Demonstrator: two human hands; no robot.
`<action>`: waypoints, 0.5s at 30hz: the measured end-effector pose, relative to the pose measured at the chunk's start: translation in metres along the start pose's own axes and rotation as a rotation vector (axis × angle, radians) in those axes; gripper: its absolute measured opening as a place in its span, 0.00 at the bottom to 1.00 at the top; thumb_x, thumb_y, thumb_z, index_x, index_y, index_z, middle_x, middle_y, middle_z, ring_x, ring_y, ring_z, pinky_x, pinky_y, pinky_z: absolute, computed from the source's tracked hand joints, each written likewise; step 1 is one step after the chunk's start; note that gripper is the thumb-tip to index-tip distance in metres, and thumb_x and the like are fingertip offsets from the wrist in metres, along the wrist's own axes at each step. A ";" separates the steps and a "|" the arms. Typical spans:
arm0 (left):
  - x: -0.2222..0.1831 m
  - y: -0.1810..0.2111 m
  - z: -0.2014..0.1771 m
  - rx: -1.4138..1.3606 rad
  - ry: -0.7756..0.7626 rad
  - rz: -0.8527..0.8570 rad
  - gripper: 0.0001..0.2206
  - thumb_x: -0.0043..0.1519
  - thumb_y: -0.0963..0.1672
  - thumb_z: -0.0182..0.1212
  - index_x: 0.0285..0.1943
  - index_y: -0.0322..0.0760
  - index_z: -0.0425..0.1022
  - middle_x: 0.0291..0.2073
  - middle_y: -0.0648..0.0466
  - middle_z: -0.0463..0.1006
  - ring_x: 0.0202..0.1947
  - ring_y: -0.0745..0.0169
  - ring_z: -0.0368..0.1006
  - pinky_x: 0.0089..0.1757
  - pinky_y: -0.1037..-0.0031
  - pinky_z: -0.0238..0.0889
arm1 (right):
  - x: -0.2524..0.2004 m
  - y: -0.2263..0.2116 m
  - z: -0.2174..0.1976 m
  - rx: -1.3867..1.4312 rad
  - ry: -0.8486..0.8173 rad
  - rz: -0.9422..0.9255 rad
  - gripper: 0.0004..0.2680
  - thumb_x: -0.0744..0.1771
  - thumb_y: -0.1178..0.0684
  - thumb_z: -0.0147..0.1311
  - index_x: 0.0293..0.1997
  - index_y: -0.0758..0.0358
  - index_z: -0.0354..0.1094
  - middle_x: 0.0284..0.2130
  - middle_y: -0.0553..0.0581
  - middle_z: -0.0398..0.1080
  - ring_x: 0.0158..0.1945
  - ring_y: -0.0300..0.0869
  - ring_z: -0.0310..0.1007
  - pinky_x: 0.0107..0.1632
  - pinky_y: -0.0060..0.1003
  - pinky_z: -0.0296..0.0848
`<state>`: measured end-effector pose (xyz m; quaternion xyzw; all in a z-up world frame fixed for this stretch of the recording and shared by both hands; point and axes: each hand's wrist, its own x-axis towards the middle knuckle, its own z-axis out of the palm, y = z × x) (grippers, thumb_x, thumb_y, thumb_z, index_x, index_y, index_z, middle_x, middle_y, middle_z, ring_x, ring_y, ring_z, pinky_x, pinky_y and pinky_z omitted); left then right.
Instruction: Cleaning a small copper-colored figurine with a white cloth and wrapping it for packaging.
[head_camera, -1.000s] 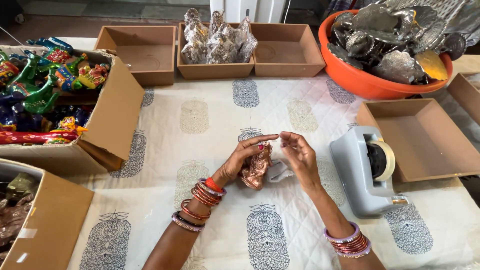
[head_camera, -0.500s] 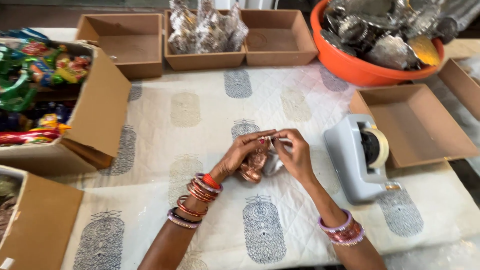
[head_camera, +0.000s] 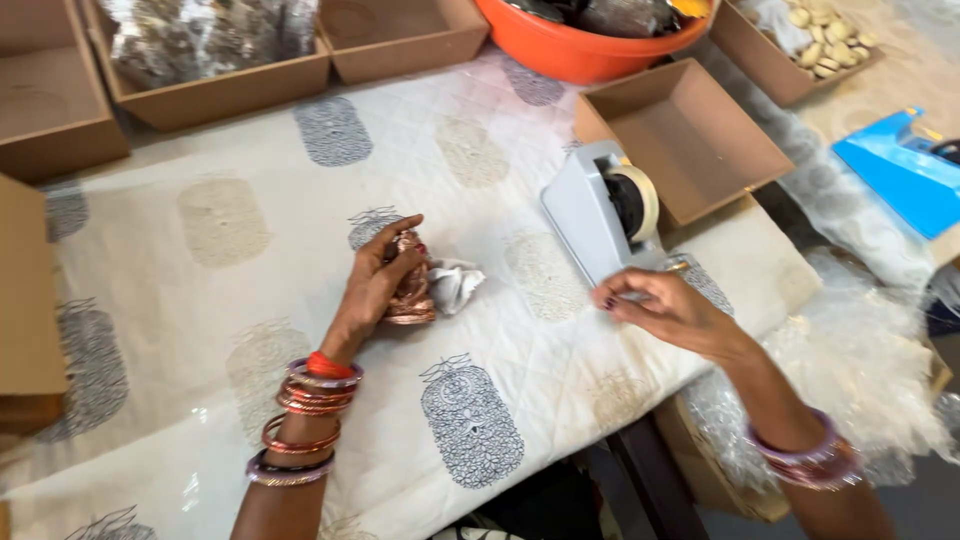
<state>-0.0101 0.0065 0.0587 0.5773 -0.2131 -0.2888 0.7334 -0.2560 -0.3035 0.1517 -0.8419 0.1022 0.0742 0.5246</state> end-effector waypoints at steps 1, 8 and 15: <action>0.000 0.003 0.002 -0.006 -0.011 -0.005 0.23 0.65 0.38 0.56 0.72 0.34 0.66 0.32 0.53 0.77 0.26 0.72 0.67 0.29 0.79 0.64 | -0.015 0.003 -0.006 -0.001 0.009 0.010 0.10 0.66 0.55 0.55 0.51 0.66 0.72 0.46 0.52 0.76 0.50 0.37 0.75 0.54 0.37 0.77; -0.002 0.015 0.007 0.113 0.030 -0.053 0.21 0.65 0.39 0.54 0.70 0.36 0.67 0.36 0.50 0.81 0.35 0.68 0.78 0.37 0.78 0.74 | -0.065 0.041 -0.029 -0.306 -0.138 0.315 0.09 0.67 0.48 0.57 0.43 0.63 0.75 0.37 0.54 0.76 0.41 0.36 0.72 0.44 0.36 0.76; -0.005 0.019 0.009 0.104 0.050 -0.068 0.21 0.65 0.39 0.54 0.70 0.36 0.67 0.37 0.49 0.80 0.36 0.66 0.78 0.38 0.76 0.75 | -0.050 0.033 -0.014 -0.756 -0.193 0.640 0.10 0.66 0.42 0.59 0.38 0.57 0.73 0.28 0.53 0.76 0.32 0.42 0.73 0.43 0.44 0.76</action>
